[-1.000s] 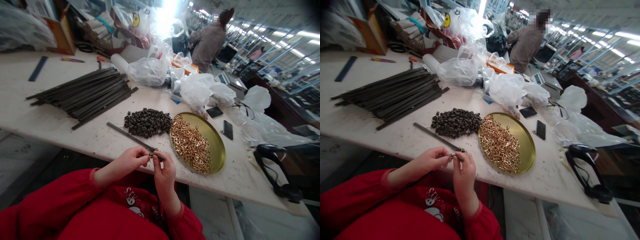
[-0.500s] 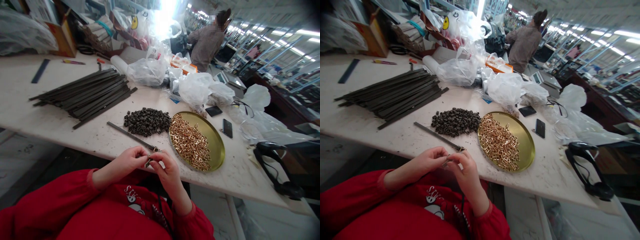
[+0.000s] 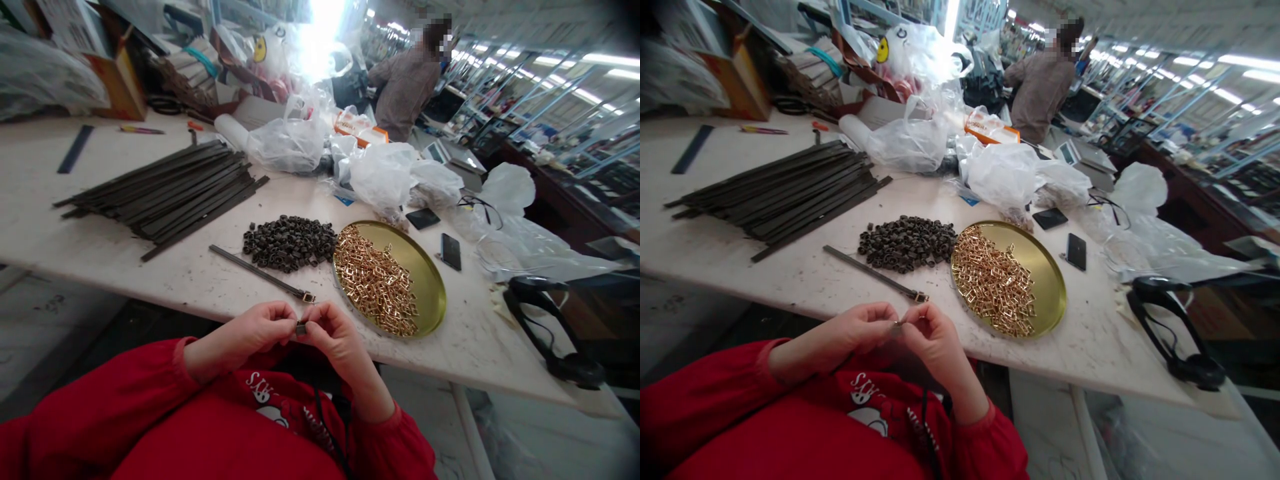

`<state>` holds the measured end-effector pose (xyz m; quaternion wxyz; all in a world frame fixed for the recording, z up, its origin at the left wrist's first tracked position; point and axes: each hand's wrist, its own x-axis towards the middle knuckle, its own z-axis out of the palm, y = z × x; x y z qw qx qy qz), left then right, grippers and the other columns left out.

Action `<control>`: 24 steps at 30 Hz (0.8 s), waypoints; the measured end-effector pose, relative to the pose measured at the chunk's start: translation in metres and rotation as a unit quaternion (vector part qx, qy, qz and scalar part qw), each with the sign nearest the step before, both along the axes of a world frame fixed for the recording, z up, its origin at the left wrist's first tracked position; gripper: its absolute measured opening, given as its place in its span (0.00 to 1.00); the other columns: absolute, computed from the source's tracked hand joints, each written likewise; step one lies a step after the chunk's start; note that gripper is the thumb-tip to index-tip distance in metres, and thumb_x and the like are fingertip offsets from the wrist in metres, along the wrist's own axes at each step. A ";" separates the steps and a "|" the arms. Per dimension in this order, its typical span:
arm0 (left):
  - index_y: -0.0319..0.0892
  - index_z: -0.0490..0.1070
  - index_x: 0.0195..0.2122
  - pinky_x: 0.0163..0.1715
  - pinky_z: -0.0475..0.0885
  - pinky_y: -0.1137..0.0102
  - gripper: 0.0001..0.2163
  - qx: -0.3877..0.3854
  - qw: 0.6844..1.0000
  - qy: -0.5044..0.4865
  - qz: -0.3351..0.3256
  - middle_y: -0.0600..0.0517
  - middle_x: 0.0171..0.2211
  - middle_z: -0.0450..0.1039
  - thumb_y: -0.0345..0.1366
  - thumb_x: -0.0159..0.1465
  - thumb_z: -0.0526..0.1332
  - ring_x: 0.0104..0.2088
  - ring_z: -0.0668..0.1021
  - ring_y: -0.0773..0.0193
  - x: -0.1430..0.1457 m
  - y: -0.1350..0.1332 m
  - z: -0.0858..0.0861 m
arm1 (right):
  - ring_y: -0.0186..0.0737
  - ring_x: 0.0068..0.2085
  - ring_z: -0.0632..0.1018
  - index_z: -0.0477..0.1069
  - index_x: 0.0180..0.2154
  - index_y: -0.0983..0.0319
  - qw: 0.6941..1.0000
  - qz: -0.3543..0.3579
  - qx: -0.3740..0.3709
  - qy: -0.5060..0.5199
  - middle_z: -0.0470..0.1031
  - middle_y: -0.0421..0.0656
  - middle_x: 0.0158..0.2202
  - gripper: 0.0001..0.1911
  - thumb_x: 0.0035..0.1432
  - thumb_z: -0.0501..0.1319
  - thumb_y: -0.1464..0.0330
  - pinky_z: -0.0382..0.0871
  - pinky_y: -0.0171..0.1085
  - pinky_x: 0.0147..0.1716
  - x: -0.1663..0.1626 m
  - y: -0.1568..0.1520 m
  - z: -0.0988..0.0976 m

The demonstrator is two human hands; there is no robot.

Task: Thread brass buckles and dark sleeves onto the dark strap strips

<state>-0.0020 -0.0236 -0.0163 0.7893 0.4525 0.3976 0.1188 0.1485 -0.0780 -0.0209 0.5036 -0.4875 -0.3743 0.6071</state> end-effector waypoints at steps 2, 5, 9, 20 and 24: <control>0.41 0.61 0.26 0.13 0.44 0.77 0.10 0.003 1.000 0.003 0.001 0.62 0.16 0.58 0.41 0.53 0.60 0.15 0.53 0.75 0.001 0.001 -0.001 | 0.30 0.26 0.70 0.64 0.29 0.60 0.999 -0.016 -0.030 0.001 0.67 0.35 0.26 0.08 0.49 0.61 0.65 0.66 0.30 0.27 -0.001 0.001 -0.002; 0.41 0.62 0.25 0.14 0.46 0.77 0.11 0.032 0.999 0.017 0.006 0.62 0.17 0.58 0.43 0.53 0.59 0.15 0.55 0.75 0.003 0.002 0.000 | 0.29 0.24 0.71 0.64 0.31 0.61 0.997 -0.056 -0.027 -0.034 0.68 0.35 0.25 0.07 0.50 0.60 0.65 0.67 0.30 0.26 -0.004 0.002 -0.008; 0.41 0.62 0.27 0.18 0.54 0.77 0.11 0.096 0.994 0.034 0.030 0.61 0.19 0.60 0.44 0.54 0.58 0.19 0.62 0.72 0.006 0.001 0.003 | 0.30 0.25 0.70 0.66 0.33 0.61 0.990 -0.092 0.008 -0.110 0.69 0.35 0.24 0.07 0.49 0.61 0.68 0.64 0.30 0.24 -0.007 0.003 -0.015; 0.42 0.63 0.25 0.23 0.60 0.75 0.07 0.228 0.972 0.059 0.006 0.59 0.21 0.61 0.40 0.56 0.54 0.23 0.64 0.68 0.002 0.004 -0.006 | 0.31 0.26 0.74 0.64 0.32 0.60 0.990 -0.074 -0.088 0.084 0.72 0.35 0.26 0.15 0.43 0.66 0.66 0.68 0.32 0.30 -0.011 0.001 -0.011; 0.41 0.63 0.26 0.25 0.61 0.73 0.07 0.280 0.956 0.083 0.027 0.57 0.23 0.62 0.39 0.56 0.53 0.25 0.65 0.66 0.004 0.002 -0.011 | 0.32 0.28 0.72 0.63 0.32 0.60 0.983 -0.167 -0.013 -0.075 0.69 0.35 0.27 0.12 0.45 0.65 0.67 0.67 0.32 0.28 -0.017 0.001 -0.017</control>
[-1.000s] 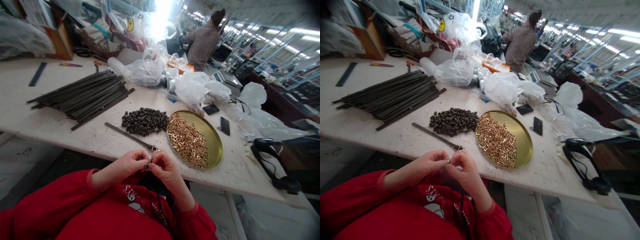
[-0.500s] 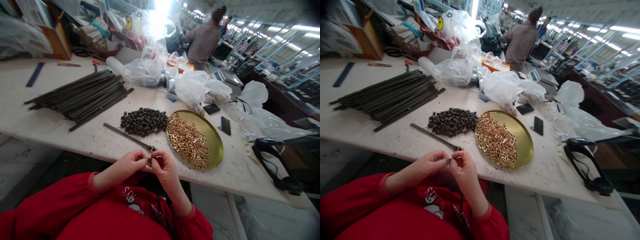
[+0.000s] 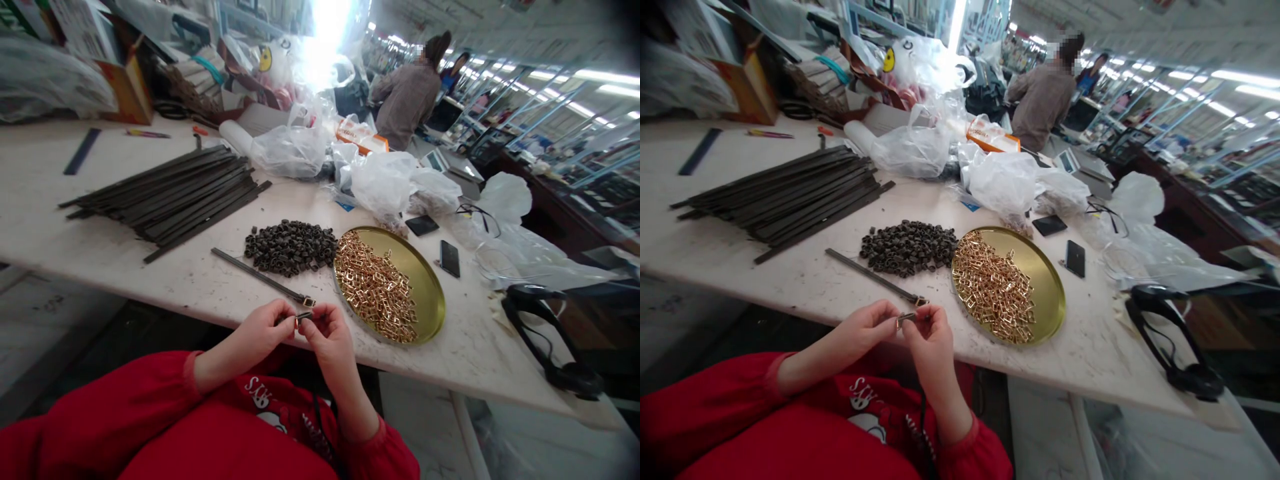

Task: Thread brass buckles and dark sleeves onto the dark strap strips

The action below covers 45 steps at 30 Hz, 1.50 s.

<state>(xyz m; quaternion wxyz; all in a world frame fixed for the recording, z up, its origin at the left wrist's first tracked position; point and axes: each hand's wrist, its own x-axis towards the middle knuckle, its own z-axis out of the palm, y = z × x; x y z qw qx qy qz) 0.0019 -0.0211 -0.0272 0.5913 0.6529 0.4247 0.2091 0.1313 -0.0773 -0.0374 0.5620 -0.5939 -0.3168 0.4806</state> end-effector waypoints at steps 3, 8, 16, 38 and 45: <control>0.41 0.63 0.27 0.26 0.62 0.72 0.08 0.008 1.000 0.002 0.026 0.56 0.24 0.64 0.41 0.56 0.52 0.27 0.66 0.65 0.002 -0.002 -0.003 | 0.36 0.32 0.73 0.65 0.31 0.61 0.986 -0.015 0.049 -0.160 0.70 0.39 0.29 0.06 0.52 0.61 0.68 0.69 0.36 0.33 -0.005 -0.004 -0.005; 0.41 0.64 0.29 0.27 0.64 0.71 0.09 0.001 0.999 -0.017 0.048 0.54 0.26 0.66 0.42 0.57 0.53 0.29 0.69 0.63 0.003 -0.004 -0.007 | 0.42 0.43 0.73 0.68 0.33 0.61 0.900 -0.010 0.174 -0.399 0.71 0.46 0.37 0.03 0.57 0.57 0.69 0.68 0.42 0.43 -0.010 -0.011 -0.009; 0.40 0.65 0.32 0.33 0.67 0.68 0.09 -0.017 0.999 -0.012 0.047 0.52 0.30 0.70 0.40 0.58 0.52 0.34 0.71 0.60 0.002 -0.006 -0.005 | 0.45 0.43 0.75 0.69 0.37 0.62 0.854 0.023 0.171 -0.490 0.74 0.51 0.39 0.05 0.58 0.55 0.70 0.69 0.44 0.43 -0.009 -0.008 -0.013; 0.37 0.54 0.55 0.38 0.69 0.65 0.20 0.015 0.999 -0.023 -0.029 0.50 0.30 0.74 0.36 0.61 0.50 0.33 0.75 0.60 -0.005 -0.009 0.001 | 0.35 0.31 0.72 0.65 0.29 0.60 0.997 0.005 0.014 0.070 0.71 0.37 0.28 0.07 0.47 0.63 0.68 0.67 0.34 0.32 -0.006 -0.002 -0.001; 0.43 0.66 0.52 0.53 0.62 0.66 0.19 0.045 0.996 -0.045 -0.063 0.50 0.51 0.70 0.34 0.60 0.50 0.51 0.70 0.60 -0.011 -0.005 0.006 | 0.37 0.33 0.71 0.68 0.31 0.60 0.992 -0.001 0.067 -0.110 0.70 0.39 0.29 0.02 0.53 0.58 0.69 0.65 0.36 0.36 -0.010 -0.005 -0.003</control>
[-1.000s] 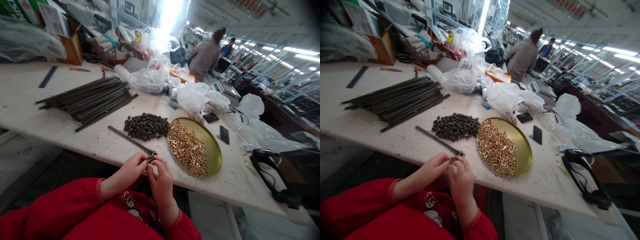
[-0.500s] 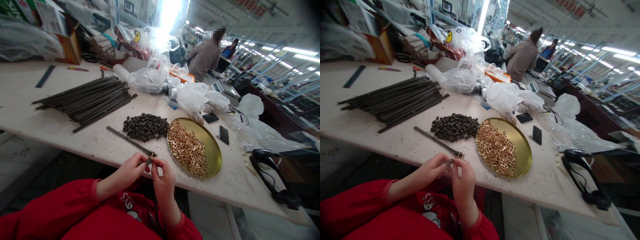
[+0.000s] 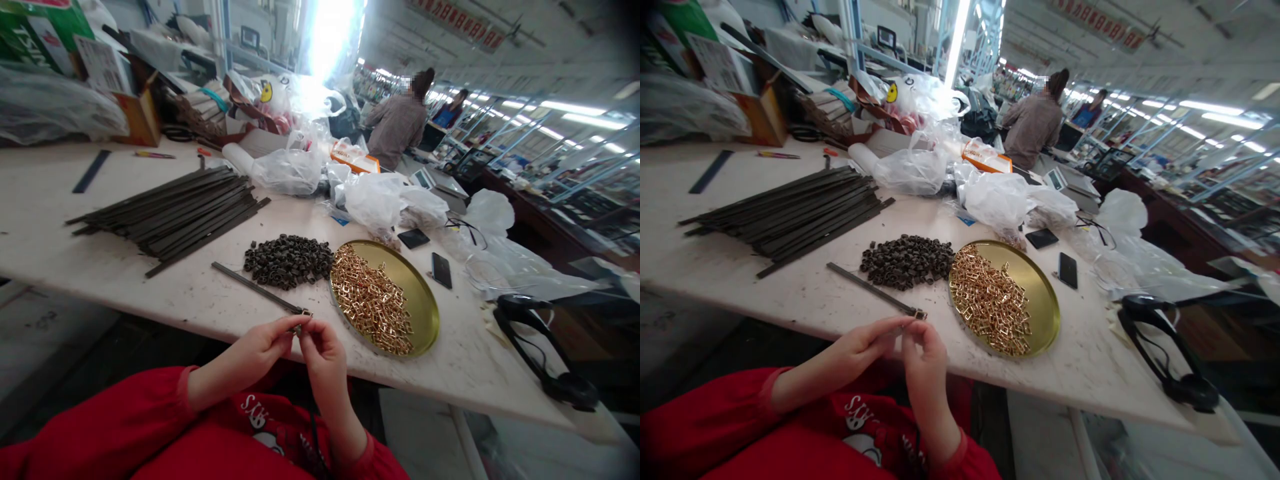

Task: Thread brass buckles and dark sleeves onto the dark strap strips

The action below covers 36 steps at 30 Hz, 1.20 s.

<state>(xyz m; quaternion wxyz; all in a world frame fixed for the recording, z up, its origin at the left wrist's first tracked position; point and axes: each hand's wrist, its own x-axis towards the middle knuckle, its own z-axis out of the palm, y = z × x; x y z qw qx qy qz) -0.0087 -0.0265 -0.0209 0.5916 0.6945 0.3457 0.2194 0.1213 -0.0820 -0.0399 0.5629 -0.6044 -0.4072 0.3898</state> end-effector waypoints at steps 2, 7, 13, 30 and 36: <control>0.43 0.68 0.48 0.51 0.63 0.67 0.17 -0.013 1.000 -0.004 0.016 0.50 0.48 0.72 0.35 0.59 0.51 0.49 0.71 0.59 -0.002 0.003 -0.001 | 0.38 0.35 0.71 0.70 0.30 0.60 0.995 0.005 0.027 -0.092 0.71 0.40 0.30 0.04 0.54 0.56 0.71 0.65 0.37 0.37 -0.001 0.000 -0.001; 0.43 0.71 0.41 0.36 0.68 0.71 0.13 -0.051 0.998 -0.007 0.039 0.52 0.36 0.75 0.37 0.57 0.52 0.35 0.73 0.62 -0.004 0.015 -0.009 | 0.38 0.35 0.72 0.69 0.29 0.60 0.993 0.047 0.019 -0.106 0.72 0.40 0.30 0.07 0.54 0.54 0.73 0.65 0.36 0.37 0.011 0.010 -0.003; 0.40 0.71 0.35 0.20 0.57 0.76 0.14 -0.122 0.988 0.028 0.091 0.58 0.19 0.64 0.44 0.55 0.56 0.21 0.64 0.69 -0.001 0.032 -0.004 | 0.38 0.36 0.73 0.68 0.39 0.62 0.949 0.019 -0.015 -0.314 0.71 0.44 0.36 0.09 0.56 0.53 0.73 0.66 0.36 0.37 0.050 0.071 -0.008; 0.40 0.65 0.23 0.18 0.52 0.75 0.16 -0.100 0.990 0.039 0.087 0.60 0.17 0.57 0.49 0.58 0.54 0.18 0.58 0.71 0.007 0.048 -0.001 | 0.35 0.29 0.72 0.66 0.28 0.61 0.995 0.067 -0.039 -0.055 0.72 0.40 0.29 0.09 0.54 0.58 0.62 0.67 0.35 0.31 0.035 0.066 0.006; 0.40 0.71 0.28 0.23 0.59 0.74 0.14 0.036 0.993 0.096 0.064 0.57 0.20 0.64 0.44 0.60 0.52 0.22 0.66 0.67 0.009 0.036 0.006 | 0.36 0.32 0.72 0.67 0.27 0.61 0.998 0.029 0.004 0.060 0.71 0.40 0.29 0.07 0.48 0.63 0.66 0.66 0.35 0.34 0.017 0.040 0.015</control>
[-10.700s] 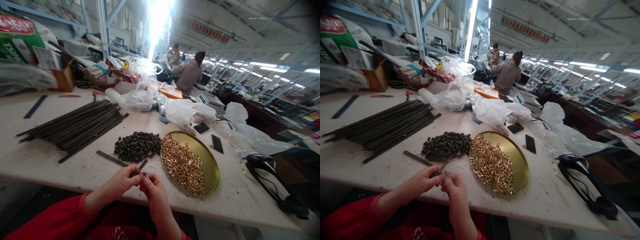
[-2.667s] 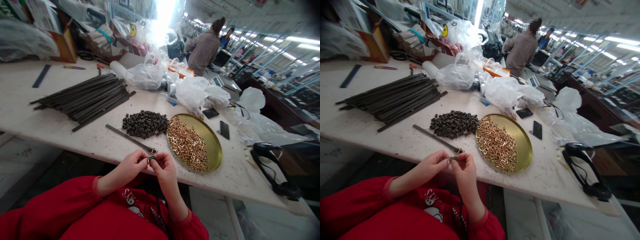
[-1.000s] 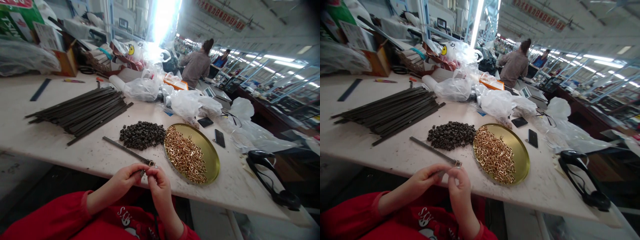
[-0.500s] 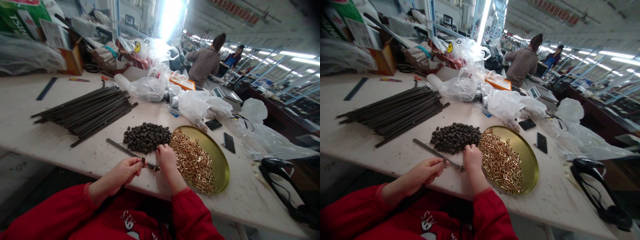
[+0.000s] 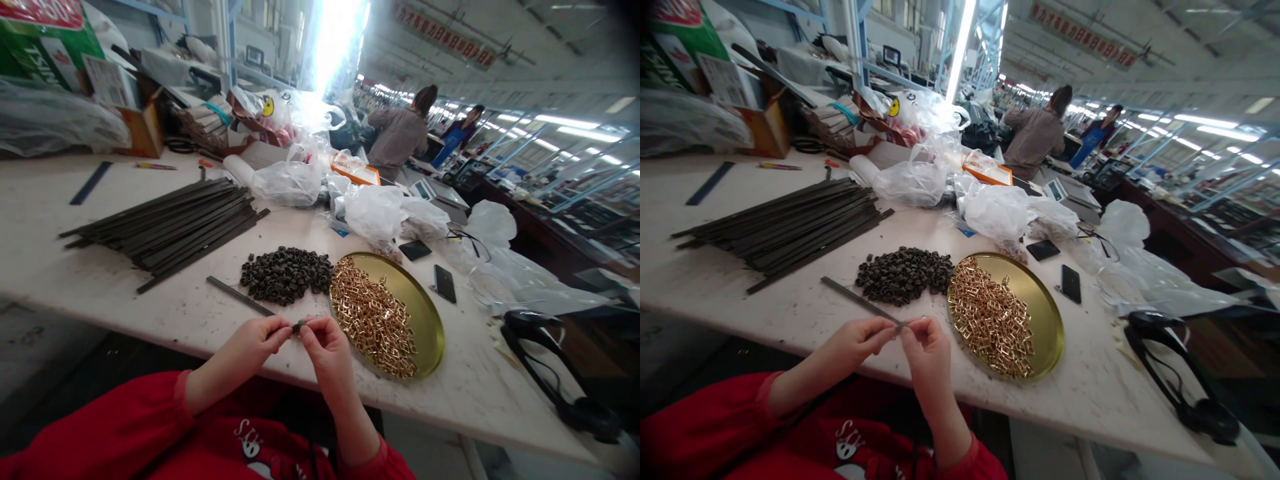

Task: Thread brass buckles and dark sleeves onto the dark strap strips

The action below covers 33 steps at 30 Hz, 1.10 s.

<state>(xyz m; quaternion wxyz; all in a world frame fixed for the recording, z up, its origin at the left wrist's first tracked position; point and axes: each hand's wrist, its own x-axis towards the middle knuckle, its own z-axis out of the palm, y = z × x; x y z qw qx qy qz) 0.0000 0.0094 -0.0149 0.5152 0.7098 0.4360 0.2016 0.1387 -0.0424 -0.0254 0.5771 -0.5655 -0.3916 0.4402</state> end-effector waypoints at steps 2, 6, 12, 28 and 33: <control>0.40 0.72 0.30 0.24 0.61 0.74 0.14 0.030 0.999 0.031 -0.013 0.56 0.21 0.67 0.43 0.61 0.51 0.24 0.69 0.65 -0.001 -0.004 0.005 | 0.35 0.31 0.72 0.67 0.30 0.62 0.999 -0.008 0.005 -0.034 0.71 0.40 0.28 0.06 0.49 0.62 0.67 0.66 0.35 0.32 -0.002 -0.004 -0.002; 0.40 0.73 0.31 0.30 0.66 0.72 0.13 0.069 0.996 0.057 -0.030 0.51 0.28 0.75 0.38 0.60 0.50 0.31 0.74 0.61 -0.001 -0.012 0.014 | 0.36 0.30 0.72 0.67 0.30 0.62 0.983 -0.020 0.050 -0.177 0.70 0.39 0.27 0.03 0.52 0.59 0.69 0.67 0.35 0.31 -0.009 -0.012 -0.005; 0.37 0.66 0.47 0.48 0.66 0.66 0.17 0.053 0.998 -0.022 0.017 0.45 0.45 0.73 0.34 0.59 0.48 0.45 0.73 0.58 -0.001 -0.024 0.013 | 0.39 0.37 0.75 0.65 0.42 0.61 0.909 -0.091 0.174 -0.367 0.74 0.44 0.36 0.09 0.57 0.57 0.72 0.70 0.39 0.36 -0.019 -0.029 -0.013; 0.38 0.55 0.55 0.50 0.65 0.64 0.20 -0.030 0.996 -0.082 -0.035 0.44 0.49 0.70 0.37 0.62 0.48 0.49 0.71 0.58 -0.003 -0.025 -0.004 | 0.40 0.43 0.74 0.68 0.48 0.59 0.963 0.116 -0.070 0.231 0.73 0.44 0.45 0.19 0.53 0.62 0.64 0.67 0.38 0.43 -0.012 -0.025 -0.014; 0.36 0.52 0.57 0.51 0.63 0.61 0.24 -0.016 0.999 -0.031 -0.008 0.41 0.51 0.66 0.38 0.61 0.49 0.51 0.69 0.55 -0.006 -0.018 -0.015 | 0.40 0.41 0.76 0.71 0.46 0.59 0.919 0.173 -0.070 0.346 0.77 0.43 0.42 0.16 0.53 0.61 0.67 0.68 0.40 0.44 -0.016 -0.022 -0.012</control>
